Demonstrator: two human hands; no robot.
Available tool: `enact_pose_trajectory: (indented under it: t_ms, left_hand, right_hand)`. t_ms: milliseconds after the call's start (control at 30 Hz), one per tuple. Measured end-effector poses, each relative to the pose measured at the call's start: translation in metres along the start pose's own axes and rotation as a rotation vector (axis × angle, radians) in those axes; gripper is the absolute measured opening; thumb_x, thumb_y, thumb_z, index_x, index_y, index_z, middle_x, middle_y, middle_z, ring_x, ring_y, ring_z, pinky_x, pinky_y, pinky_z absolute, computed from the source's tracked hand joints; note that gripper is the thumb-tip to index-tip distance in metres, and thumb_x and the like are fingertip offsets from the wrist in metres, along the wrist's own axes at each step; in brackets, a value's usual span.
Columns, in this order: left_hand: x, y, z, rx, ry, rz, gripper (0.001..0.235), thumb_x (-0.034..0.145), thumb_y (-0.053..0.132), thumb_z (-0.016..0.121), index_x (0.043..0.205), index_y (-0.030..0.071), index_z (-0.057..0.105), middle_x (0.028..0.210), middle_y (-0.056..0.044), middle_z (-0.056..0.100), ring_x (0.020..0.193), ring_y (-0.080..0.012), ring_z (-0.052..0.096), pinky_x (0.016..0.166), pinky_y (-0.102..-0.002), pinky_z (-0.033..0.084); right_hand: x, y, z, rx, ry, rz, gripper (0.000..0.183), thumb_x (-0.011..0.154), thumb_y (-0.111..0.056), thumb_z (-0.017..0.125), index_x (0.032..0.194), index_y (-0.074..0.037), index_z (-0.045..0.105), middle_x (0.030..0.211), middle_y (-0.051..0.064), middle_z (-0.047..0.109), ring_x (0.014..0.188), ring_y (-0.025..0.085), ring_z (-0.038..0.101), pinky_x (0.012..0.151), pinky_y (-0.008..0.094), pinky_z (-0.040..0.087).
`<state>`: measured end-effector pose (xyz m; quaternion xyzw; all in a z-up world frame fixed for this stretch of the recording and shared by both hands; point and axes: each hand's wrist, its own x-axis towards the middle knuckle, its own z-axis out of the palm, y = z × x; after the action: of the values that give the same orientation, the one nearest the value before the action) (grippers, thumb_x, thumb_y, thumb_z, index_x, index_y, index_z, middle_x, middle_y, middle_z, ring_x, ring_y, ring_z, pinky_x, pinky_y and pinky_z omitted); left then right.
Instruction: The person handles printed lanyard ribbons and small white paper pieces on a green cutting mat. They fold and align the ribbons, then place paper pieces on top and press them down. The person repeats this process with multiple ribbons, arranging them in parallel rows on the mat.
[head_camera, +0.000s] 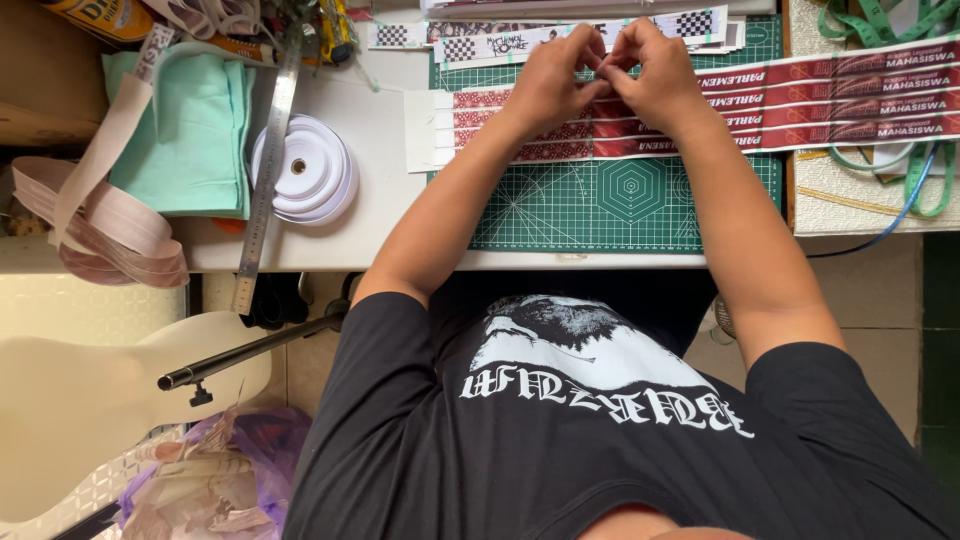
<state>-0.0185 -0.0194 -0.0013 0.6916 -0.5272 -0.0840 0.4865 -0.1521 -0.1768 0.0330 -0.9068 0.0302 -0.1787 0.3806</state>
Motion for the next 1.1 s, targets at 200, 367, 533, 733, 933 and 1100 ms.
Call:
enact_pose_trajectory:
  t_ms: [200,367,533,733,933,1100]
  left_hand:
    - [0.001,-0.016,0.011,0.11,0.054,0.08,0.039,0.082,0.002,0.076,0.119,0.01,0.066,0.089,-0.008,0.079,0.081,-0.0298,0.076,0.072,-0.041,0.059]
    - [-0.001,-0.016,0.009,0.009,0.024,0.062,0.031,0.084,0.002,0.075,0.114,0.01,0.069,0.088,-0.007,0.079,0.078,-0.025,0.078,0.067,-0.036,0.06]
    - [-0.006,-0.009,-0.008,-0.017,-0.043,0.189,0.012,0.09,0.0,0.074,0.1,0.006,0.073,0.091,-0.009,0.078,0.081,-0.0263,0.077,0.071,-0.036,0.06]
    - [-0.017,0.001,-0.01,0.001,-0.06,0.148,0.018,0.086,-0.001,0.073,0.104,0.003,0.074,0.088,-0.011,0.072,0.074,-0.0263,0.072,0.068,-0.036,0.058]
    - [-0.027,0.008,-0.008,0.155,-0.018,0.127,0.011,0.088,0.0,0.069,0.098,0.006,0.073,0.085,-0.009,0.071,0.075,-0.0278,0.069,0.069,-0.041,0.055]
    - [-0.055,0.033,-0.004,0.207,-0.033,0.165,0.008,0.093,0.002,0.067,0.1,0.006,0.067,0.084,-0.01,0.067,0.08,-0.0327,0.066,0.073,-0.047,0.053]
  right_hand:
    - [-0.023,-0.003,0.005,-0.333,-0.169,0.139,0.043,0.107,-0.024,0.058,0.138,0.005,0.055,0.137,0.027,0.06,0.123,0.039,0.058,0.105,0.048,0.045]
    - [-0.044,-0.005,0.026,-0.532,-0.347,0.067,0.071,0.109,-0.037,0.037,0.16,0.011,0.025,0.17,0.025,0.016,0.158,0.038,0.014,0.127,0.048,0.009]
    - [-0.045,-0.011,0.025,-0.537,-0.355,0.11,0.062,0.109,-0.035,0.038,0.156,0.005,0.033,0.171,0.024,0.018,0.158,0.037,0.017,0.128,0.048,0.012]
    - [-0.051,-0.015,0.026,-0.579,-0.237,-0.001,0.065,0.111,-0.033,0.041,0.161,0.006,0.031,0.171,0.024,0.022,0.159,0.036,0.02,0.13,0.05,0.012]
    - [-0.051,-0.015,0.028,-0.508,-0.333,0.036,0.063,0.11,-0.034,0.032,0.162,0.001,0.025,0.171,0.019,0.021,0.159,0.033,0.017,0.13,0.046,0.009]
    - [-0.046,-0.018,0.025,-0.535,-0.386,0.086,0.061,0.108,-0.036,0.029,0.164,-0.013,0.024,0.17,0.018,0.015,0.157,0.032,0.013,0.127,0.044,0.007]
